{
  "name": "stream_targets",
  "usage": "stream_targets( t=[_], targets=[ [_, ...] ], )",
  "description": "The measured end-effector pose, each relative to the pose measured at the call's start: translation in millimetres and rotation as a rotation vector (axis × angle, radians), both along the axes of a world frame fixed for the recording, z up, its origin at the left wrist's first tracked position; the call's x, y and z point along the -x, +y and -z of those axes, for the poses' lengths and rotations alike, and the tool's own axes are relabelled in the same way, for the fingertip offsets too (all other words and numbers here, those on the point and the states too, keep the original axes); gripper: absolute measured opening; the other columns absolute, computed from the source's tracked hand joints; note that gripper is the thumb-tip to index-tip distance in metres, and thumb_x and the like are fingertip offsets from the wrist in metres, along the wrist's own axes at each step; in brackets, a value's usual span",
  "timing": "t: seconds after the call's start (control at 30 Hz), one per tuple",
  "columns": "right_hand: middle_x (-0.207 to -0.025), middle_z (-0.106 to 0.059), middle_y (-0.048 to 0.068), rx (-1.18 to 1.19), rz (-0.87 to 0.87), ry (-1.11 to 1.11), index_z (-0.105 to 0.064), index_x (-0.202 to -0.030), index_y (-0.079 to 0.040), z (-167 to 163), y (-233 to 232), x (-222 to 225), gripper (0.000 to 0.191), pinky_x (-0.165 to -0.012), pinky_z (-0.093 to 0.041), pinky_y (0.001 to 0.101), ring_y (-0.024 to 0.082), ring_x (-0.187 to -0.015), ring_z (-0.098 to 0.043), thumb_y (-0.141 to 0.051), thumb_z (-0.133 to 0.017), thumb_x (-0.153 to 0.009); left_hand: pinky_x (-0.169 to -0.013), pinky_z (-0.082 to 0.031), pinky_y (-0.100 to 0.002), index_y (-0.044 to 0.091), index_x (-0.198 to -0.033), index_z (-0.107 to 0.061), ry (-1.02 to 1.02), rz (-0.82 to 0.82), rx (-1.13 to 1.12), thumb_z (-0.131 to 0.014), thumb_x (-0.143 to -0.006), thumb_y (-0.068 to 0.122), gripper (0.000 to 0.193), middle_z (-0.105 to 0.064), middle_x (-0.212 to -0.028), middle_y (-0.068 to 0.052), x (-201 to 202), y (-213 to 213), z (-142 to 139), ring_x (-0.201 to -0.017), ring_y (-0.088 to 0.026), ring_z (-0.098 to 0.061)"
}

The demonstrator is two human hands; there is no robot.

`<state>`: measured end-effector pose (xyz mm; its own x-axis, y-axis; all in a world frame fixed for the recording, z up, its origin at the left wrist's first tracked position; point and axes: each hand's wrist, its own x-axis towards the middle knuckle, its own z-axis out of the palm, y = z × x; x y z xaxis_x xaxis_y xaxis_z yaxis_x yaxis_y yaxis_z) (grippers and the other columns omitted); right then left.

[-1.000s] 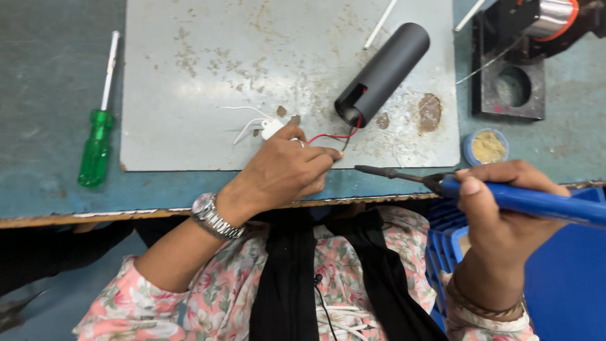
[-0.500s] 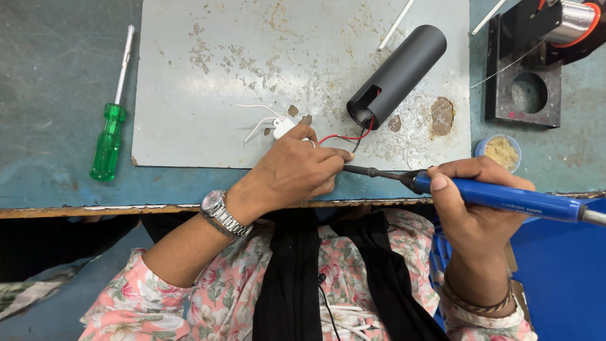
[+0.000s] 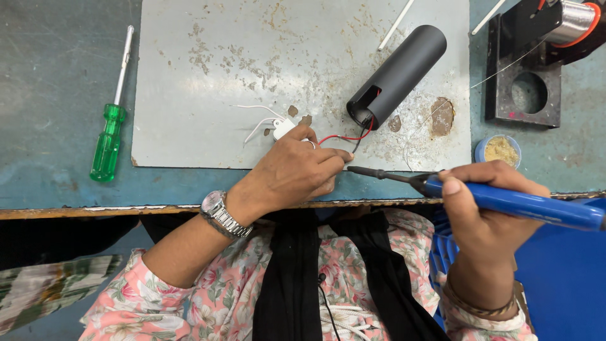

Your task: The person solders wires onto a small white electrical component and a black cylindrical housing at a workbench. They strip and position the red and black wires, apply solder paste from a small container, and use a soldering iron to attach the wire ends, repositioning the wires between joints.

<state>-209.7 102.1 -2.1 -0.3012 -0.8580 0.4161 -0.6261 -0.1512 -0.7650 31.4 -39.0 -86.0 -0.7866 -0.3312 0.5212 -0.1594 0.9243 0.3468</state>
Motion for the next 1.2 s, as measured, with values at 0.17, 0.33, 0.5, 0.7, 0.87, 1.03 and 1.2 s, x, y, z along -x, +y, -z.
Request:
stream_targets(
  t=[0.17,0.33,0.5,0.7,0.87,1.03,1.2],
  targets=[
    [-0.08,-0.071,0.006,-0.009,-0.014,-0.044,-0.07,-0.093,0.001,-4,0,-1,0.017,-0.059,-0.045,0.0154,0.004,-0.061,-0.059,-0.015,-0.075,-0.096,-0.095,-0.049,-0.042,0.007,-0.092,-0.069,-0.004,-0.001,0.016,-0.072,-0.084,0.016,0.013,-0.075,-0.113,0.002,0,0,0,-0.076,-0.019,-0.067],
    [-0.083,-0.071,0.01,0.05,-0.001,-0.059,-0.069,-0.092,0.003,1,3,5,0.017,-0.058,-0.045,0.0165,0.007,-0.061,-0.059,-0.011,-0.076,-0.098,-0.094,-0.049,-0.042,0.007,-0.093,-0.069,-0.01,0.003,-0.004,-0.072,-0.084,0.016,0.014,-0.075,-0.112,0.001,0,0,0,-0.074,-0.018,-0.067],
    [-0.079,-0.065,0.012,0.148,0.139,-0.277,-0.065,-0.093,0.005,9,26,39,0.022,-0.05,-0.044,0.0178,0.009,-0.054,-0.056,-0.013,-0.076,-0.099,-0.092,-0.05,-0.041,0.007,-0.089,-0.066,-0.012,-0.011,-0.018,-0.07,-0.085,0.013,0.008,-0.077,-0.112,0.001,1,0,-4,-0.071,-0.019,-0.067],
    [-0.088,-0.062,0.013,0.376,0.216,-0.365,-0.059,-0.109,0.005,38,64,101,0.03,-0.057,-0.045,0.0224,0.014,-0.059,-0.054,-0.02,-0.076,-0.111,-0.088,-0.051,-0.037,0.006,-0.088,-0.064,-0.028,0.0,0.028,-0.071,-0.084,0.013,0.01,-0.077,-0.113,0.0,-1,1,-10,-0.073,-0.019,-0.068],
    [-0.087,-0.063,0.01,0.387,0.363,-0.242,-0.06,-0.127,0.005,62,95,146,0.035,-0.058,-0.037,0.0199,0.012,-0.065,-0.052,-0.029,-0.066,-0.119,-0.086,-0.051,-0.037,0.007,-0.086,-0.063,-0.065,0.007,0.031,-0.072,-0.084,0.013,0.011,-0.077,-0.112,0.003,-2,2,-13,-0.07,-0.017,-0.066],
    [-0.093,-0.061,0.007,0.361,0.475,-0.224,-0.063,-0.117,0.005,79,106,205,0.032,-0.059,-0.034,0.0209,0.009,-0.069,-0.052,-0.024,-0.056,-0.125,-0.086,-0.051,-0.037,0.007,-0.083,-0.06,-0.105,0.004,0.038,-0.072,-0.085,0.013,0.013,-0.077,-0.111,0.003,-2,2,-15,-0.07,-0.016,-0.066],
    [-0.086,-0.054,0.004,0.398,0.515,-0.329,-0.066,-0.114,0.005,82,89,254,0.028,-0.064,-0.031,0.0222,0.009,-0.072,-0.047,-0.02,-0.054,-0.121,-0.087,-0.05,-0.038,0.009,-0.081,-0.06,-0.124,0.006,0.046,-0.072,-0.084,0.013,0.012,-0.076,-0.096,0.001,-3,4,-16,-0.064,-0.018,-0.064]
  ],
)
